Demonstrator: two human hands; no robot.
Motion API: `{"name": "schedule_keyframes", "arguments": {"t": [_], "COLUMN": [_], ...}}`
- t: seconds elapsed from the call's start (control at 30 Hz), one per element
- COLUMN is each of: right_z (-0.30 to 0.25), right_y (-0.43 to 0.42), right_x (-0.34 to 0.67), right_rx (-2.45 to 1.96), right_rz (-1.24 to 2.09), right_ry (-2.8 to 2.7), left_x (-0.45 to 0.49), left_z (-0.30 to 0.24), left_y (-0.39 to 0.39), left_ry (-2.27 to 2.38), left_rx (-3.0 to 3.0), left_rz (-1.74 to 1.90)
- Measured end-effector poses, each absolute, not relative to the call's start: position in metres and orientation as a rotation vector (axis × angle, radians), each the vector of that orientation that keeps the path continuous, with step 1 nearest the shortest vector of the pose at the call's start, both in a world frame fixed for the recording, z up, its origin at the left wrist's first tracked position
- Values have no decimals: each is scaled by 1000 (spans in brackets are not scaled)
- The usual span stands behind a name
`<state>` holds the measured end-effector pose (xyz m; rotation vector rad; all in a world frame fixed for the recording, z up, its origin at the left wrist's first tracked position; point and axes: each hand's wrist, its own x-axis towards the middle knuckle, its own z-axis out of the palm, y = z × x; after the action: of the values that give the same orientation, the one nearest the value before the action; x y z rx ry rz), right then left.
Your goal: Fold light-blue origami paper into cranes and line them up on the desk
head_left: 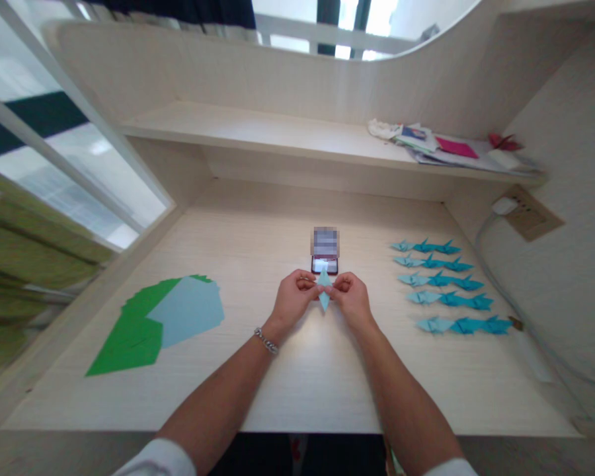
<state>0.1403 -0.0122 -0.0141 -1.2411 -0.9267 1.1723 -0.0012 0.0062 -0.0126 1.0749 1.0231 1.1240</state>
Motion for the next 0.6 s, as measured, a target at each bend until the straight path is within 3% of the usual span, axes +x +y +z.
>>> {"name": "schedule_keyframes", "arguments": {"t": [0.6], "right_z": [-14], "right_y": [-14], "right_x": [136], "right_rx": [-1225], "right_rz": [1283], "right_ry": [-1010], "left_x": [-2], "left_z": [-13], "left_y": [8], "left_ry": [1081], "left_rx": [1187], "left_rz": [1075]}}
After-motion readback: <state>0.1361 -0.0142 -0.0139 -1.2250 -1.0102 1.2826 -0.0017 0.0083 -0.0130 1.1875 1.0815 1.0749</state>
